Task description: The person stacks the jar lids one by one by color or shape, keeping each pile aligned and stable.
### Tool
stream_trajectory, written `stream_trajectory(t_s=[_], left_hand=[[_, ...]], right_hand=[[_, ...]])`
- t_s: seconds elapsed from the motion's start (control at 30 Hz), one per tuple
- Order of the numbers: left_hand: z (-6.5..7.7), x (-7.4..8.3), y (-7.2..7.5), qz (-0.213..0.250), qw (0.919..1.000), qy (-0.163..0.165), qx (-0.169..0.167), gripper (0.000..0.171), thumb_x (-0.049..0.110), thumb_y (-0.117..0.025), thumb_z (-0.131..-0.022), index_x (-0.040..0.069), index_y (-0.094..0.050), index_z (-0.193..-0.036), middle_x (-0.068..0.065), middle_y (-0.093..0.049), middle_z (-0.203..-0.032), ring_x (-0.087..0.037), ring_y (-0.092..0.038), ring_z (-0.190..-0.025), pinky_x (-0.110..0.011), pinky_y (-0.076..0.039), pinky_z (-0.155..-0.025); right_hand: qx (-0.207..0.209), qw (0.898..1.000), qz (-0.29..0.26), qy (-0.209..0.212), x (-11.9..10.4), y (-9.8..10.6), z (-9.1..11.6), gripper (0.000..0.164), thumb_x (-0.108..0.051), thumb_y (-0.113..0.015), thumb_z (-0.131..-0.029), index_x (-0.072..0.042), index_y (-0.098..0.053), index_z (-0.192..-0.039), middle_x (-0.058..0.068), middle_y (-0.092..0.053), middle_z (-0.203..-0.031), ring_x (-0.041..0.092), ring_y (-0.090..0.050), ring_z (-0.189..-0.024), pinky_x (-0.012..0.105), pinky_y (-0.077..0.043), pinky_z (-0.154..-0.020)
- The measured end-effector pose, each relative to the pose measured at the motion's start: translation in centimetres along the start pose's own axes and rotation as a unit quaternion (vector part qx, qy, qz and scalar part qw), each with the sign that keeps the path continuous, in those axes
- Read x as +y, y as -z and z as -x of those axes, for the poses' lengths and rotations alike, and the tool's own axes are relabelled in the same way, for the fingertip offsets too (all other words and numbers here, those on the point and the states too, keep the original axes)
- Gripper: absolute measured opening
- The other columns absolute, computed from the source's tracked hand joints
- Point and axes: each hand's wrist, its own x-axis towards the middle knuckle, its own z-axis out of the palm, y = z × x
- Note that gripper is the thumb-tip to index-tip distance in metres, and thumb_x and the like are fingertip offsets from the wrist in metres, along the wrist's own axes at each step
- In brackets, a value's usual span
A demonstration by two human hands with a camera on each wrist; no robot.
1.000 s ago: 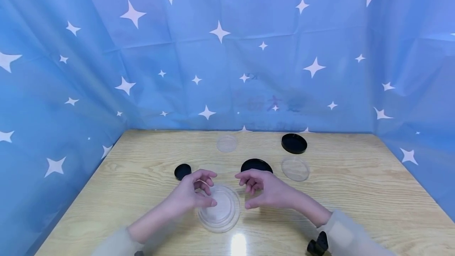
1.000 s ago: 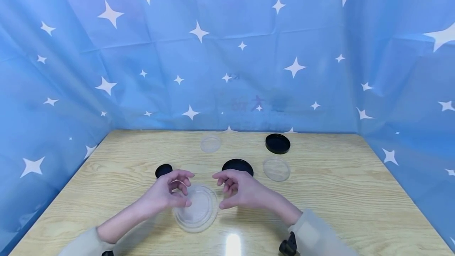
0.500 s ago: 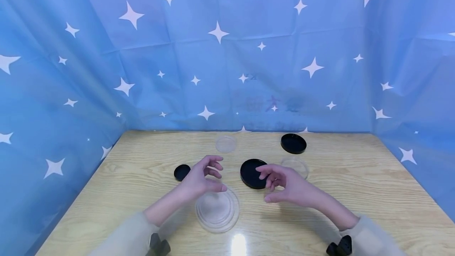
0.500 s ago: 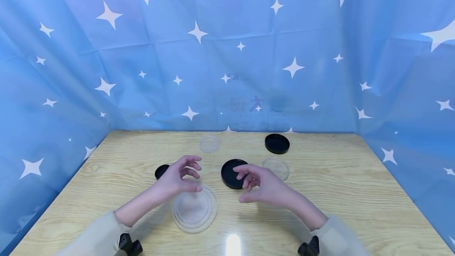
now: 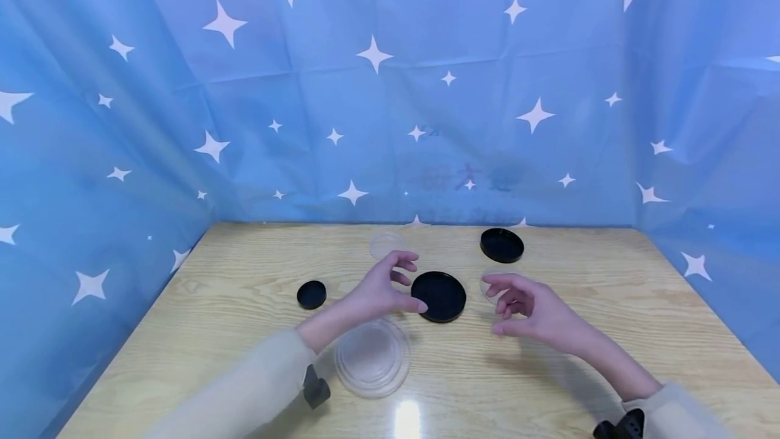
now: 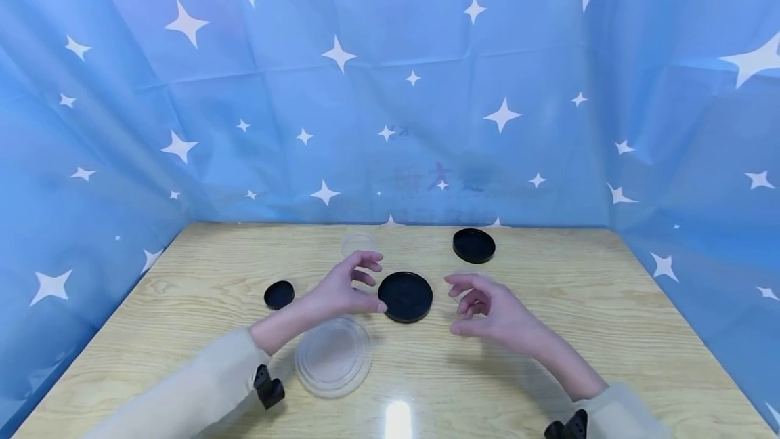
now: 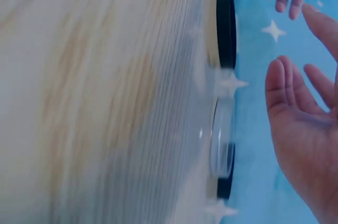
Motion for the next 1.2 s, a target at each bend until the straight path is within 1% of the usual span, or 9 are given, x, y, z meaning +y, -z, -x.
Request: stream_trajectory(t_s=[0.07, 0.13, 0.37, 0.43, 0.53, 0.67, 0.8, 0.97, 1.2], left_hand=[[-0.6, 0.3, -0.6, 0.0, 1.0, 0.002, -0.008, 0.077, 0.002, -0.087, -0.078, 0.006, -0.049, -0.145, -0.016, -0.052, -0.136, -0.037, -0.055, -0.119, -0.03, -0.056, -0.077], [-1.2, 0.6, -1.3, 0.001, 0.9999, 0.004, -0.015, 0.077, 0.002, -0.086, -0.079, 0.008, -0.049, -0.146, -0.015, -0.053, -0.137, -0.035, -0.056, -0.118, -0.03, -0.056, -0.078], [-2.9, 1.6, -3.7, 0.016, 0.9996, 0.007, -0.023, 0.078, 0.0, -0.086, -0.08, 0.013, -0.05, -0.147, -0.002, -0.058, -0.133, -0.019, -0.063, -0.11, -0.028, -0.057, -0.08], [-3.2, 1.7, -4.4, 0.019, 0.9994, 0.006, -0.029, 0.079, -0.001, -0.085, -0.08, 0.013, -0.05, -0.149, -0.004, -0.058, -0.136, -0.017, -0.063, -0.11, -0.027, -0.057, -0.081], [-3.7, 1.8, -5.4, 0.021, 0.9992, 0.008, -0.034, 0.079, 0.001, -0.086, -0.081, 0.014, -0.05, -0.15, -0.003, -0.058, -0.138, -0.016, -0.064, -0.111, -0.025, -0.057, -0.081], [-4.4, 1.9, -6.4, 0.026, 0.9993, 0.013, -0.022, 0.077, 0.001, -0.086, -0.08, 0.014, -0.052, -0.148, -0.003, -0.06, -0.134, -0.014, -0.064, -0.105, -0.025, -0.057, -0.078], [-4.9, 1.9, -7.3, 0.031, 0.9993, 0.02, -0.009, 0.075, 0.0, -0.086, -0.08, 0.014, -0.054, -0.146, -0.004, -0.061, -0.133, -0.008, -0.064, -0.097, -0.024, -0.057, -0.075], [-5.3, 1.8, -8.2, 0.029, 0.9991, 0.03, -0.002, 0.073, 0.001, -0.087, -0.08, 0.017, -0.055, -0.145, 0.002, -0.061, -0.133, -0.007, -0.064, -0.097, -0.024, -0.056, -0.073], [-5.5, 1.2, -8.5, 0.001, 0.9991, 0.037, 0.018, 0.073, 0.0, -0.087, -0.079, 0.015, -0.056, -0.144, -0.004, -0.059, -0.139, -0.008, -0.063, -0.098, -0.024, -0.055, -0.073]], right_hand=[[0.014, 1.0, 0.008, -0.006, 0.1, 0.6, 0.4, 0.066, 0.002, -0.082, -0.084, 0.002, -0.052, -0.143, 0.031, -0.054, -0.118, 0.029, -0.063, -0.09, 0.028, -0.056, -0.077], [0.03, 0.999, 0.022, -0.011, 0.3, 1.2, 0.8, 0.065, 0.002, -0.081, -0.084, 0.002, -0.052, -0.142, 0.028, -0.055, -0.117, 0.028, -0.063, -0.089, 0.028, -0.056, -0.076], [0.07, 0.996, 0.06, -0.021, 1.3, 3.2, 2.3, 0.062, 0.002, -0.081, -0.085, 0.002, -0.054, -0.14, 0.017, -0.06, -0.116, 0.019, -0.063, -0.089, 0.025, -0.055, -0.073], [0.078, 0.995, 0.065, -0.024, 1.7, 3.6, 2.6, 0.061, 0.002, -0.081, -0.085, 0.001, -0.054, -0.14, 0.015, -0.061, -0.115, 0.018, -0.063, -0.089, 0.025, -0.055, -0.073], [0.086, 0.993, 0.074, -0.031, 2.4, 4.2, 2.9, 0.062, 0.002, -0.08, -0.085, 0.005, -0.052, -0.14, 0.013, -0.062, -0.116, 0.016, -0.063, -0.09, 0.023, -0.054, -0.073], [0.097, 0.991, 0.084, -0.041, 3.1, 4.7, 2.9, 0.066, 0.001, -0.081, -0.085, 0.01, -0.048, -0.142, 0.011, -0.062, -0.117, 0.015, -0.064, -0.091, 0.023, -0.055, -0.074], [0.105, 0.99, 0.087, -0.045, 3.4, 5.1, 2.9, 0.07, 0.001, -0.081, -0.085, 0.01, -0.044, -0.145, 0.012, -0.061, -0.118, 0.015, -0.064, -0.091, 0.022, -0.055, -0.075], [0.111, 0.988, 0.092, -0.058, 3.8, 5.6, 2.8, 0.073, 0.002, -0.081, -0.085, 0.011, -0.041, -0.146, 0.013, -0.059, -0.119, 0.015, -0.064, -0.091, 0.02, -0.055, -0.075], [0.085, 0.989, 0.085, -0.084, 4.3, 5.8, 2.0, 0.081, 0.0, -0.08, -0.086, 0.01, -0.034, -0.152, 0.022, -0.053, -0.126, 0.014, -0.064, -0.092, 0.023, -0.055, -0.074]])
